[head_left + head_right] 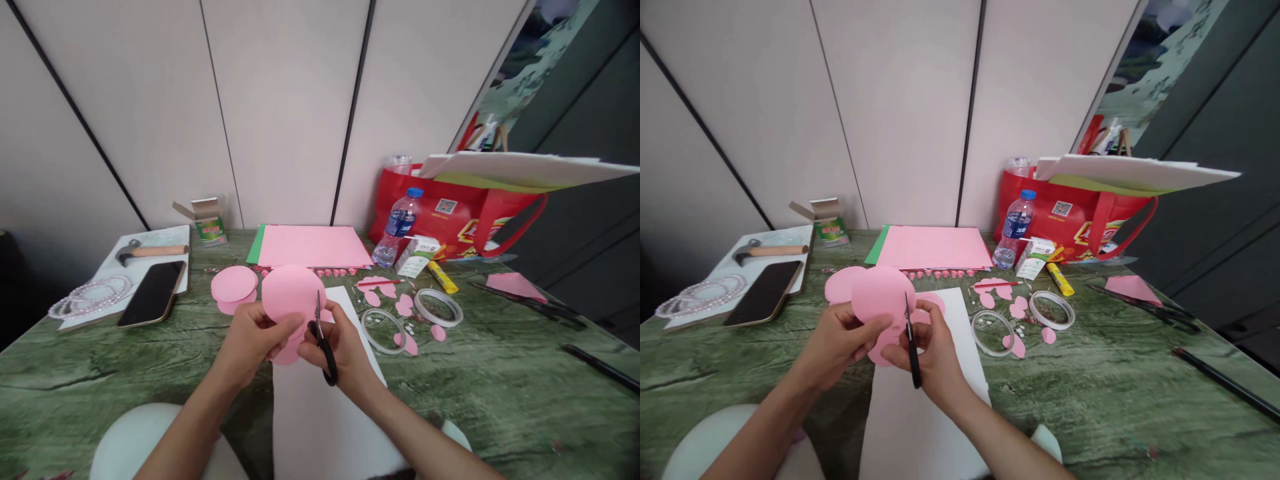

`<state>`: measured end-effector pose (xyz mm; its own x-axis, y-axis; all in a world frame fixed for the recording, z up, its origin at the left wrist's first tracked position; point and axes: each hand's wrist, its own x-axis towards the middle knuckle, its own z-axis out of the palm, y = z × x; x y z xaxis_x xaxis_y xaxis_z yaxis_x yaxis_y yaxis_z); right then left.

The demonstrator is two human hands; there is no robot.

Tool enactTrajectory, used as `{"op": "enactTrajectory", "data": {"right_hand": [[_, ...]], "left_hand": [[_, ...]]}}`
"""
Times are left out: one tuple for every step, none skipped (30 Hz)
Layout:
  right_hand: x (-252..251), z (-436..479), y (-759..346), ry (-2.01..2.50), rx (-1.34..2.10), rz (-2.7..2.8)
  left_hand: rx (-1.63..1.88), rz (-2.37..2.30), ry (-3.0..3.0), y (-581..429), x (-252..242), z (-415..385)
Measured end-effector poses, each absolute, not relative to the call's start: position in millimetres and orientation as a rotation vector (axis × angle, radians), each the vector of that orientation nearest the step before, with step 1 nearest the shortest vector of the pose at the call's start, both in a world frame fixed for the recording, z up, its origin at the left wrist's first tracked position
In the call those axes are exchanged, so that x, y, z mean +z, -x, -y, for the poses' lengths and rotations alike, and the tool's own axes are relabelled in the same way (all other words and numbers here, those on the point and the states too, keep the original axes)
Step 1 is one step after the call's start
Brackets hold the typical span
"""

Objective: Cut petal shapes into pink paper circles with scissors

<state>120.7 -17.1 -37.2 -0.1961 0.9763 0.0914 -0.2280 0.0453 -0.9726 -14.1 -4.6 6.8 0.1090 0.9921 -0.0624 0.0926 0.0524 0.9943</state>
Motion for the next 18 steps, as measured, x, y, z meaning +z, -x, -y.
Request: {"op": "enactTrajectory", "data": {"right_hand": [[-36.6, 17.4, -120.7, 0.886, 1.407, 1.213], [-36.1, 17.6, -120.7, 0.882, 1.416, 1.207], [-35.7, 17.8, -120.6, 0.878, 1.427, 1.199], [-35.5, 17.8, -120.5, 0.874, 1.439, 1.19], [-35.5, 17.8, -120.4, 0.869, 1.451, 1.181], [-35.7, 17.7, -120.3, 0.862, 1.458, 1.174], [-36.1, 17.5, -120.2, 0.857, 1.465, 1.17], [-36.6, 17.4, -120.2, 0.851, 1.468, 1.168], [-37.0, 17.4, -120.2, 0.843, 1.471, 1.166], [-37.3, 17.4, -120.3, 0.838, 1.473, 1.165], [-37.4, 17.5, -120.4, 0.839, 1.473, 1.165], [-37.3, 17.7, -120.5, 0.847, 1.47, 1.165], [-37.0, 17.9, -120.6, 0.863, 1.462, 1.166], [-36.6, 18.1, -120.7, 0.885, 1.451, 1.17], [-36.1, 18.3, -120.8, 0.911, 1.439, 1.177], [-35.6, 18.4, -120.9, 0.936, 1.429, 1.183], [-35.2, 18.6, -121.0, 0.956, 1.419, 1.191], [-34.8, 18.7, -121.0, 0.97, 1.411, 1.198]], "left_hand": [[1.042, -1.214, -1.28, 14.4, 6.5, 4.6], [1.047, -1.211, -1.28, 14.8, 6.2, 4.5], [1.049, -1.209, -1.28, 15.2, 5.9, 4.5], [1.052, -1.206, -1.281, 15.6, 5.6, 4.4], [1.054, -1.203, -1.283, 16.0, 5.5, 4.3], [1.055, -1.199, -1.286, 16.3, 5.5, 4.3], [1.057, -1.196, -1.288, 16.6, 5.6, 4.2], [1.061, -1.19, -1.291, 16.8, 5.7, 4.2], [1.068, -1.184, -1.295, 17.0, 5.8, 4.2], [1.074, -1.178, -1.299, 17.2, 5.9, 4.2], [1.079, -1.174, -1.303, 17.4, 5.9, 4.3], [1.085, -1.17, -1.307, 17.7, 5.9, 4.4], [1.09, -1.169, -1.31, 17.9, 5.9, 4.5], [1.094, -1.17, -1.311, 18.1, 5.9, 4.6], [1.094, -1.172, -1.31, 18.4, 5.9, 4.7], [1.094, -1.173, -1.308, 18.5, 6.1, 4.9], [1.092, -1.173, -1.308, 18.7, 6.2, 5.0], [1.089, -1.173, -1.308, 18.8, 6.5, 5.1]]}}
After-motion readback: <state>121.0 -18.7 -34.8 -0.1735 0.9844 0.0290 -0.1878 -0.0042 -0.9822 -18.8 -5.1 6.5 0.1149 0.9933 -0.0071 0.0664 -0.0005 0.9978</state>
